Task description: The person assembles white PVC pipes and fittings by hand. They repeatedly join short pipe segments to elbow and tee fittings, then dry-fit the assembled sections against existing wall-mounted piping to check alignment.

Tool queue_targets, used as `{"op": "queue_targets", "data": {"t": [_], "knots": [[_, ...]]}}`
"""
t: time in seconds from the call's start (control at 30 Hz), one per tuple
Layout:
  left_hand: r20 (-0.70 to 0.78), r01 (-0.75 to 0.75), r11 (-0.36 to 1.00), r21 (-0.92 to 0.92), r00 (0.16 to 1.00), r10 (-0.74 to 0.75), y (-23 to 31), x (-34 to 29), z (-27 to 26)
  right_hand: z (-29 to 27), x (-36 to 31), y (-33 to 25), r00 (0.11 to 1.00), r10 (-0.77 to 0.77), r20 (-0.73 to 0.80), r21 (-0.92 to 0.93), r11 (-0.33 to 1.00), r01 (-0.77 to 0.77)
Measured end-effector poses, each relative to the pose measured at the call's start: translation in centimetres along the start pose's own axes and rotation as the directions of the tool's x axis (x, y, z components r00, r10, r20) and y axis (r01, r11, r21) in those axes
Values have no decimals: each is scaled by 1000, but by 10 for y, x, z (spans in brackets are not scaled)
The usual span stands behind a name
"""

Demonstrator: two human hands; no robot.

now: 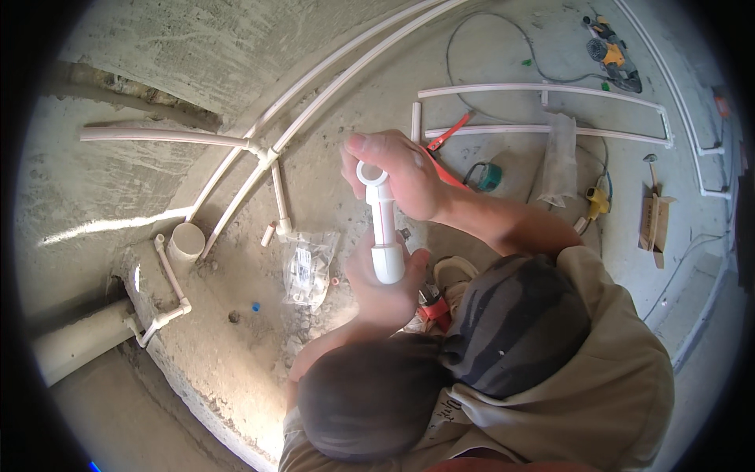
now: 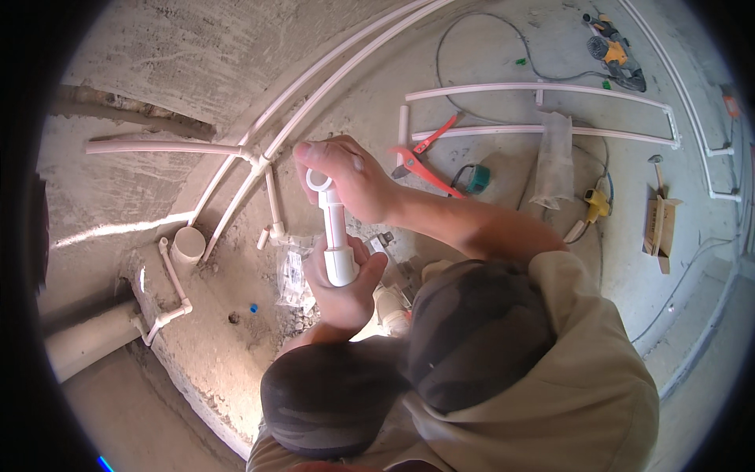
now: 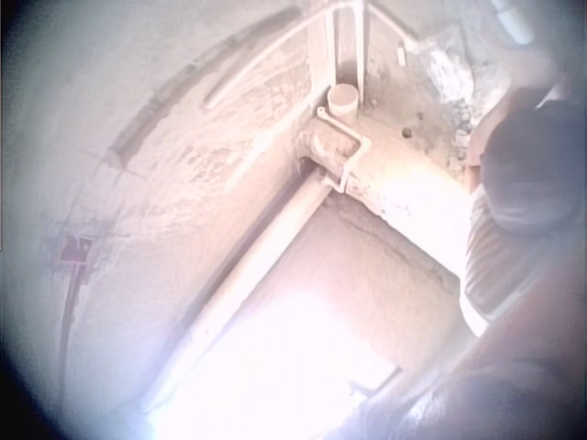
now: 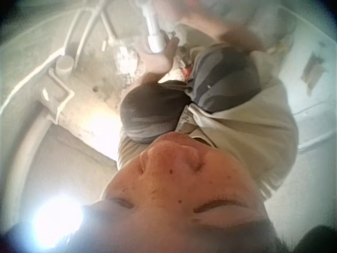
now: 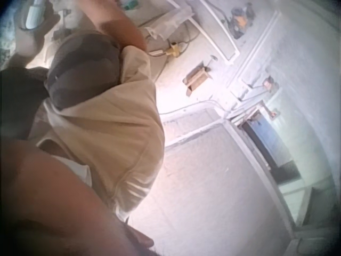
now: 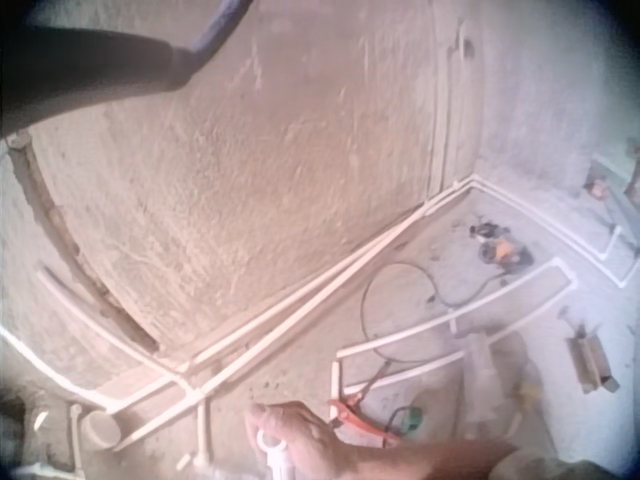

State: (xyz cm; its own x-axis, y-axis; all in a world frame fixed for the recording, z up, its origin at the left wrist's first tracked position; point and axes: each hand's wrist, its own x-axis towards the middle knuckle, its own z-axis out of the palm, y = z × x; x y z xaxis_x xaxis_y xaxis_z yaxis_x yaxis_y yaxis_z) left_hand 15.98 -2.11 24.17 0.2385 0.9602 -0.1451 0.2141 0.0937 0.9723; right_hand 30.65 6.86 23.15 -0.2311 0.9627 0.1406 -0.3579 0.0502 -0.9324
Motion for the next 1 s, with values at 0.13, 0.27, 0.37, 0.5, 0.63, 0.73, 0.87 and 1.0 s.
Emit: {"op": "queue_targets", "data": {"t": [0.13,0.27,0.37,0.5,0.63,0.73,0.87,1.0], "knots": [[5,-14,999,43,1000,14,-4,-1,-2,-2,-2,6,1000,10,-22,21,1000,-10],[67,110,993,-33,992,-107,-9,1,-13,1,0,10,999,-12,-53,25,1000,13],[132,93,972,-215,989,-65,-10,5,-32,0,0,5,1000,26,13,-53,998,-25],[368,393,701,-595,909,-197,-14,7,-67,-14,-13,-11,918,189,350,-105,981,-162],[161,287,813,-506,958,-238,-29,-1,-80,-17,-37,-15,830,361,426,-313,919,-240],[38,171,960,-224,985,-167,-30,-8,-89,-7,-51,-10,843,413,345,-378,883,-278],[121,-28,992,121,993,13,-21,-15,-91,3,-72,-10,816,546,188,-479,777,-409],[134,-78,987,140,989,59,-21,-18,-81,13,-88,-4,885,453,110,-504,792,-343]]}}
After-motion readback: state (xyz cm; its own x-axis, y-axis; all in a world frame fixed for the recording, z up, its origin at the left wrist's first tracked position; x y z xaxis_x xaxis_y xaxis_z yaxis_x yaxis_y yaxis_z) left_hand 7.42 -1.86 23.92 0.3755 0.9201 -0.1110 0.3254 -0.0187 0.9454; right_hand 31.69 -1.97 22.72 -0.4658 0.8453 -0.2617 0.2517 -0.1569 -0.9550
